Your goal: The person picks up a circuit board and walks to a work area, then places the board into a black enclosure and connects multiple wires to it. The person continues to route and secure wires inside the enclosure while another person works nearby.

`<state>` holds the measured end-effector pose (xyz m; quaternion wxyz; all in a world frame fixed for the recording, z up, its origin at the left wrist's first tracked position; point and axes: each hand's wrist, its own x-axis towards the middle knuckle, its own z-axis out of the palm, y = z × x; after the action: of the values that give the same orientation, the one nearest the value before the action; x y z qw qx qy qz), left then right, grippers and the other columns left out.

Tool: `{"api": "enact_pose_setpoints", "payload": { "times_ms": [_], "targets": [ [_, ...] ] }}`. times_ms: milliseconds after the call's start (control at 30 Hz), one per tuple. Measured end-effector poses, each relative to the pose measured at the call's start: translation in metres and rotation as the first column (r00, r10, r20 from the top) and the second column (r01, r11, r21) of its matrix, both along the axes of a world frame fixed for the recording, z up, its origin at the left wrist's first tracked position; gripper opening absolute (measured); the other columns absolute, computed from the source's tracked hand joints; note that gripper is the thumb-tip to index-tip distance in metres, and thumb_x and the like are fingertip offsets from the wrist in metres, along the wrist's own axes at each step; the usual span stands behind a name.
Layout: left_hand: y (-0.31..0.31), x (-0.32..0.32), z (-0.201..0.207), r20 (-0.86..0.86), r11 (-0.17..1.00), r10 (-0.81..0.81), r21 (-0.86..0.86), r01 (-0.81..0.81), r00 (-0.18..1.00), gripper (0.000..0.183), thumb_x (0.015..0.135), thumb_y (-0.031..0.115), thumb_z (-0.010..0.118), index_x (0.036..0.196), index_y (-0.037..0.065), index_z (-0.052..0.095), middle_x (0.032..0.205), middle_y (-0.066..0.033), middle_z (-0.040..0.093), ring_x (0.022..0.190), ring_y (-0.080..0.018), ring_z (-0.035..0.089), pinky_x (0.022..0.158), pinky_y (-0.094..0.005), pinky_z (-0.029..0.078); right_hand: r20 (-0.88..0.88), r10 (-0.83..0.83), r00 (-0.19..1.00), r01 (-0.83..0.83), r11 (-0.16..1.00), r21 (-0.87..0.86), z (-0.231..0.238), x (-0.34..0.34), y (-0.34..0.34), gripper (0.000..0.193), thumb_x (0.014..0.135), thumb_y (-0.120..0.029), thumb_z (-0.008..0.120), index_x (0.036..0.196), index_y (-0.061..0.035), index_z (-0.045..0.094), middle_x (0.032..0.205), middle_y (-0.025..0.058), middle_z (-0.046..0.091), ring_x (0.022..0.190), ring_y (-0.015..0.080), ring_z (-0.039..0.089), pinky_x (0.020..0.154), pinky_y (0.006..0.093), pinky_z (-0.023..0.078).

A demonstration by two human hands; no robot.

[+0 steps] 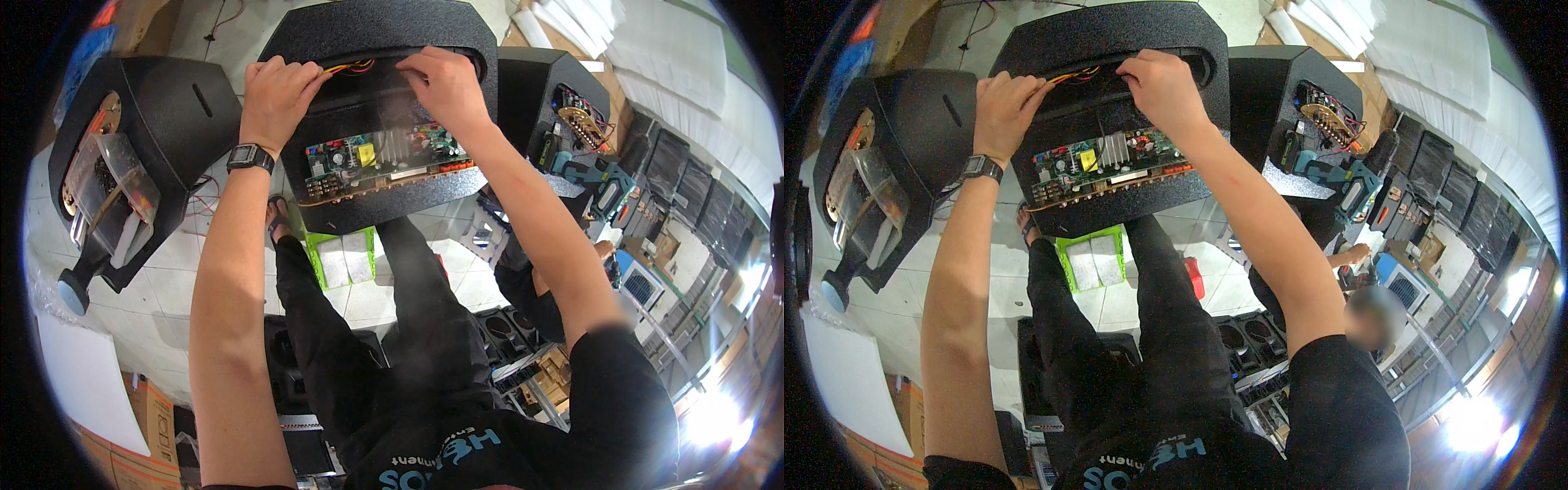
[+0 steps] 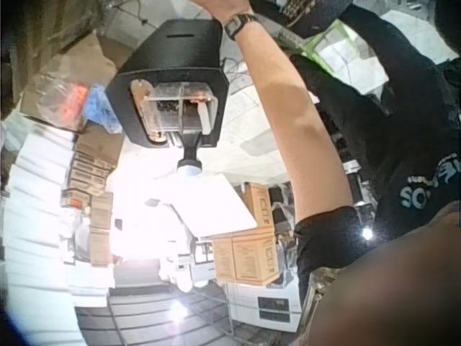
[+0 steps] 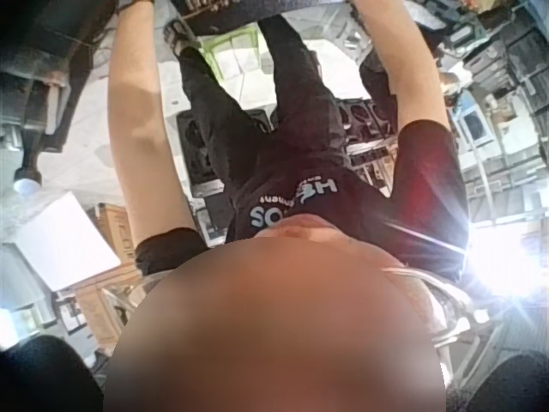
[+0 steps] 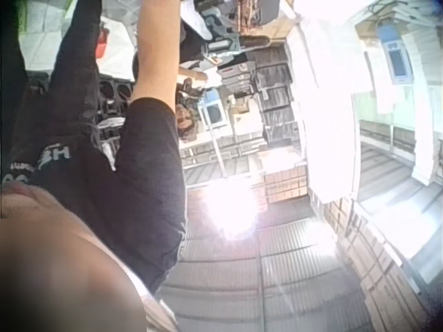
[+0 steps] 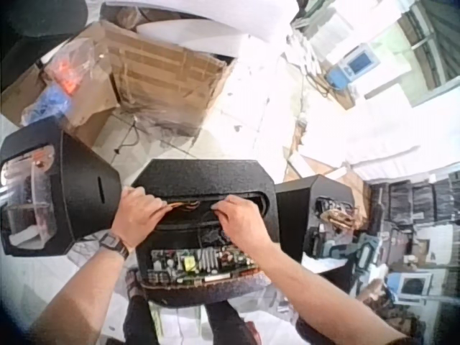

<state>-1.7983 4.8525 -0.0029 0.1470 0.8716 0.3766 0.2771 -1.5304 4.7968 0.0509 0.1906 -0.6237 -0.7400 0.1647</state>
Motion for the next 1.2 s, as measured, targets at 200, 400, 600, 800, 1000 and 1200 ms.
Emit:
{"api": "enact_pose_setpoints", "payload": {
  "times_ms": [200,400,600,800,1000,1200],
  "targets": [
    [0.002,0.001,-0.001,0.007,1.0,-0.009,0.022,0.009,1.0,0.015,0.093,0.026,0.075,0.088,0.017,0.063,0.072,0.0033,0.058,0.077,-0.0198,0.056,0.079,-0.0372,0.039,-0.054,-0.017,0.998,0.017,1.0,-0.011,-0.011,0.007,0.0,0.018,0.085,-0.001,0.072,0.102,-0.0053,0.077,0.09,0.0128,0.071,0.083,0.0341,0.072,0.076,0.0403,0.058],
    [0.001,-0.002,0.001,-0.014,0.999,-0.02,0.024,0.021,1.0,0.011,0.091,0.022,0.077,0.093,0.012,0.073,0.085,0.0015,0.071,0.076,-0.0202,0.059,0.077,-0.0371,0.04,-0.036,-0.341,0.939,0.339,0.939,-0.058,0.04,0.019,-0.026,0.018,0.08,-0.01,0.076,0.095,-0.0016,0.075,0.082,0.0119,0.072,0.074,0.0245,0.073,0.071,0.0359,0.058],
    [0.001,-0.002,0.0,0.025,0.999,-0.023,-0.032,0.024,0.999,0.011,0.09,0.02,0.078,0.094,0.011,0.074,0.086,-0.0003,0.071,0.077,-0.0215,0.059,0.078,-0.0382,0.04,0.129,-0.285,0.95,0.312,0.852,-0.42,0.057,-0.025,-0.052,0.036,0.08,-0.04,0.086,0.088,-0.0056,0.08,0.08,0.013,0.076,0.075,0.0277,0.074,0.074,0.0365,0.059],
    [0.002,0.001,0.001,0.085,1.0,-0.008,-0.01,0.009,0.996,0.011,0.091,0.024,0.077,0.092,0.015,0.071,0.077,0.0018,0.066,0.076,-0.0213,0.058,0.077,-0.0383,0.04,-0.045,-0.335,0.941,0.302,0.892,-0.335,0.046,-0.011,-0.055,0.024,0.082,-0.027,0.083,0.092,-0.0058,0.08,0.08,0.0105,0.074,0.074,0.0242,0.071,0.073,0.0353,0.057],
    [-0.001,0.005,0.015,-0.045,0.999,0.027,-0.039,-0.029,0.999,0.01,0.095,0.023,0.072,0.103,0.019,0.074,0.08,0.0014,0.064,0.077,-0.0216,0.059,0.078,-0.0392,0.04,0.046,-0.453,0.89,0.446,0.846,-0.292,0.052,0.05,-0.039,0.022,0.08,-0.016,0.08,0.099,-0.0057,0.078,0.086,0.0141,0.077,0.082,0.0283,0.076,0.077,0.0383,0.06],
    [-0.01,0.02,0.044,-0.134,0.956,-0.086,-0.291,0.044,0.987,0.015,0.1,0.019,0.064,0.111,0.019,0.074,0.087,-0.0046,0.066,0.078,-0.0299,0.065,0.07,-0.0425,0.045,0.137,-0.251,0.958,0.285,0.878,-0.383,0.036,0.051,-0.027,0.036,0.073,-0.027,0.086,0.104,-0.0093,0.08,0.091,0.0107,0.076,0.09,0.0298,0.074,0.086,0.0411,0.058]
  ]
}}
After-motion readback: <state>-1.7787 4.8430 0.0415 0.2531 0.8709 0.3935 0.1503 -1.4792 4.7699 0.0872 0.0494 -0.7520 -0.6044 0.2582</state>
